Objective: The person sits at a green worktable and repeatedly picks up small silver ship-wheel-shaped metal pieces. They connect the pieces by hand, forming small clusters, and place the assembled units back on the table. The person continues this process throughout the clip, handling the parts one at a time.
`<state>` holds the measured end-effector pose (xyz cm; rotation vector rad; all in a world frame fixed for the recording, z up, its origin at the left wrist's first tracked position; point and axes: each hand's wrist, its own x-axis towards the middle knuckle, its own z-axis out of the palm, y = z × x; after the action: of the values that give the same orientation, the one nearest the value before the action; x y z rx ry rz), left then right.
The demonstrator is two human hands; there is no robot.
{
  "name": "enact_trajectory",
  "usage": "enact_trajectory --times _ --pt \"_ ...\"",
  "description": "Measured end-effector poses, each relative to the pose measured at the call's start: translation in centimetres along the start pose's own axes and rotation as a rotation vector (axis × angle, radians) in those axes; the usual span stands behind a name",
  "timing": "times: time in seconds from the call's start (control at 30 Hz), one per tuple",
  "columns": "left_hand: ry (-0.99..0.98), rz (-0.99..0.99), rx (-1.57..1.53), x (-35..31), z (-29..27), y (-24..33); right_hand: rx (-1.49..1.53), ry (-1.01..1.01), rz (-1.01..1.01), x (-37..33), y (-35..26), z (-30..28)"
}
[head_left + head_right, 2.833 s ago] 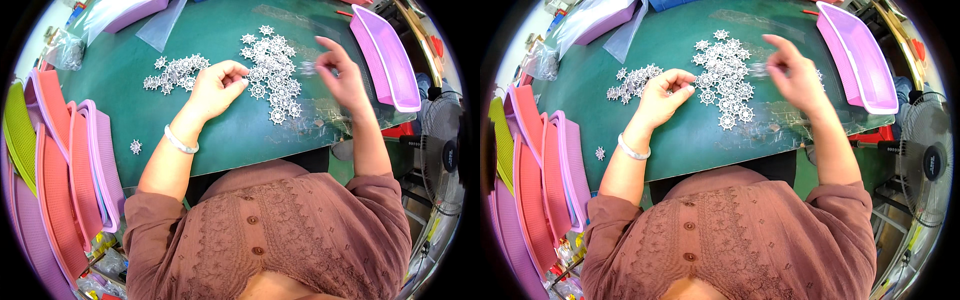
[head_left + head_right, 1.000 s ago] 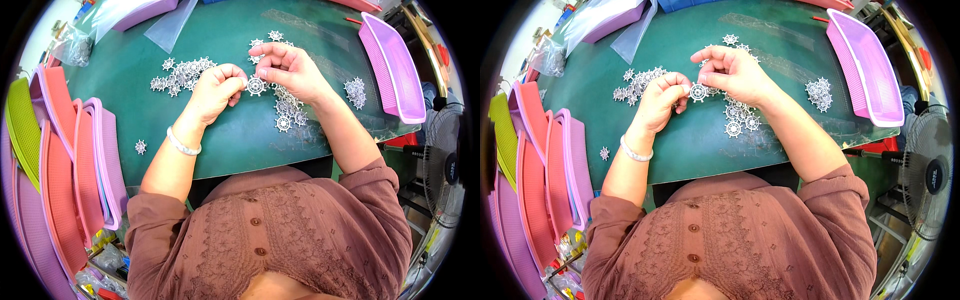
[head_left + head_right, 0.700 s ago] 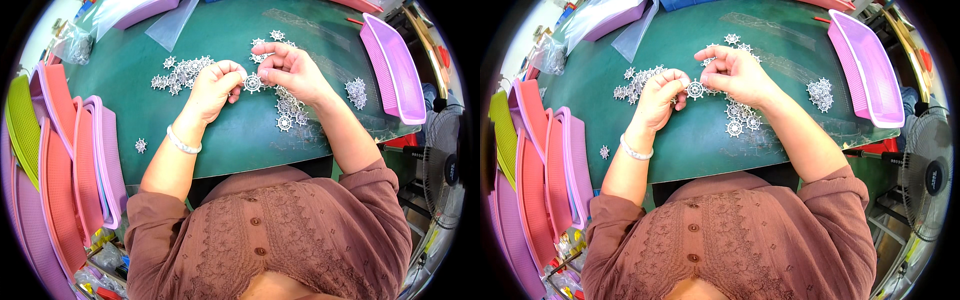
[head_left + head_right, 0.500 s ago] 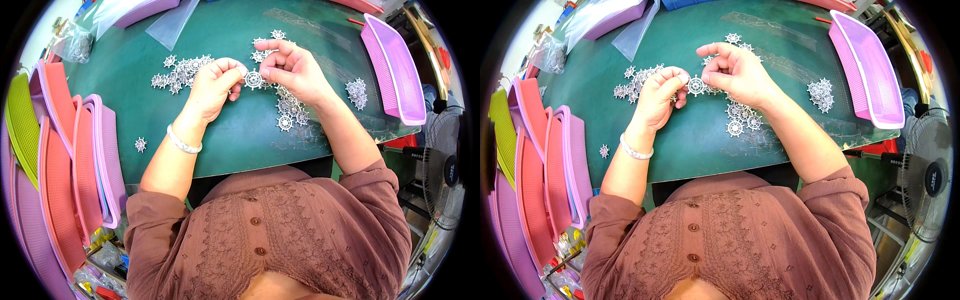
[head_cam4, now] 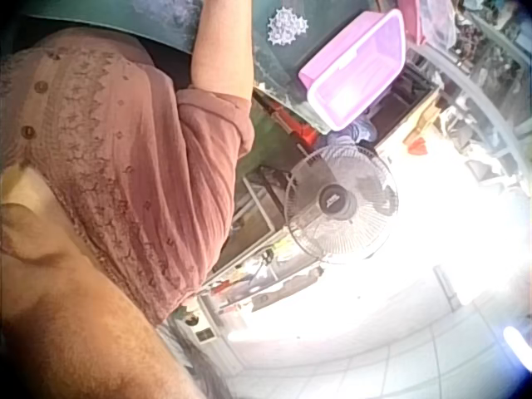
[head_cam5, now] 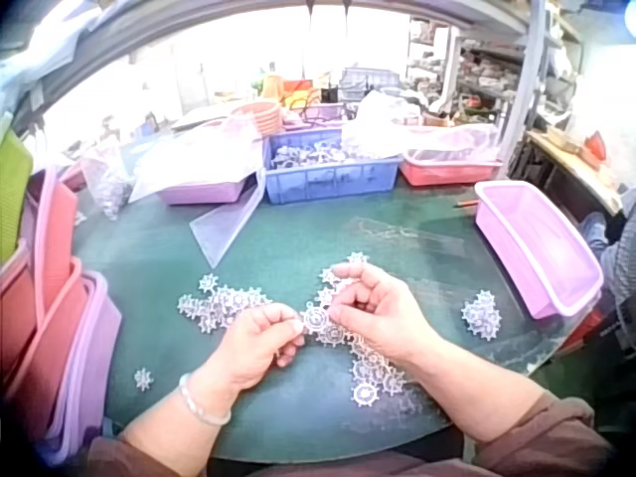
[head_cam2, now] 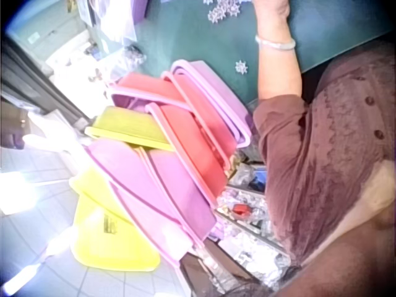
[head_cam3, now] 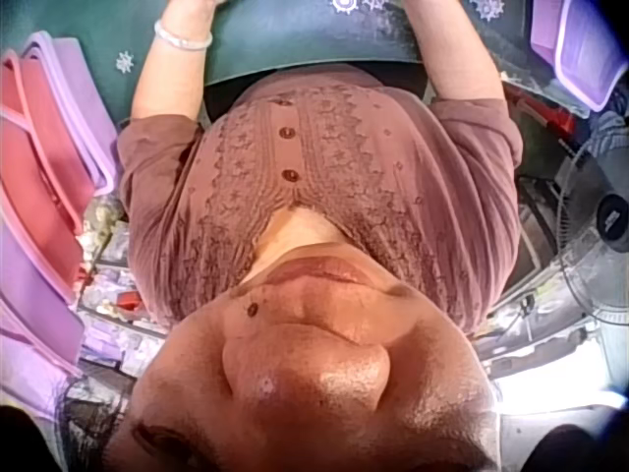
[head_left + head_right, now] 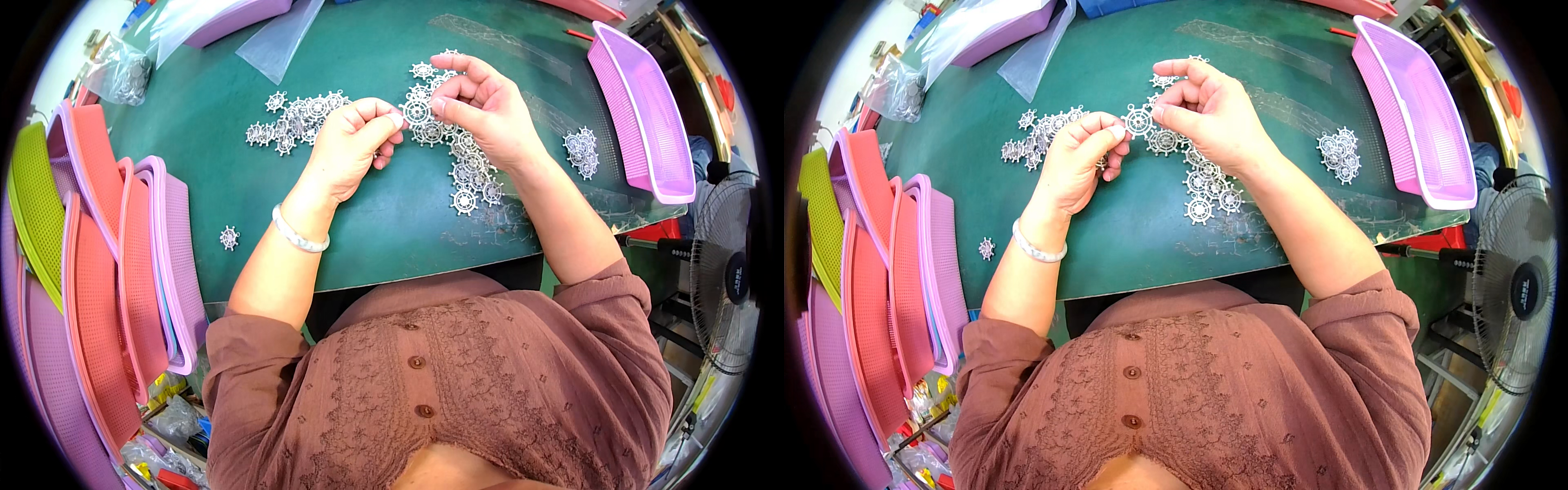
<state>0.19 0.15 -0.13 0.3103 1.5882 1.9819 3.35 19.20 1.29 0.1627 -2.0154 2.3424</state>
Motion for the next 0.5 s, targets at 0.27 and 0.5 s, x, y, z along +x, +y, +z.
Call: enact_trajectory --times 0.27,0.5 --pt "0.009 0.010 -0.001 -0.02 0.04 0.03 -0.013 -0.011 0.011 0.03 0.15 -0.10" --pt "0.009 0.006 -0.017 0.07 -0.06 -0.07 -0.040 -0.021 0.018 0.00 0.11 -0.06"
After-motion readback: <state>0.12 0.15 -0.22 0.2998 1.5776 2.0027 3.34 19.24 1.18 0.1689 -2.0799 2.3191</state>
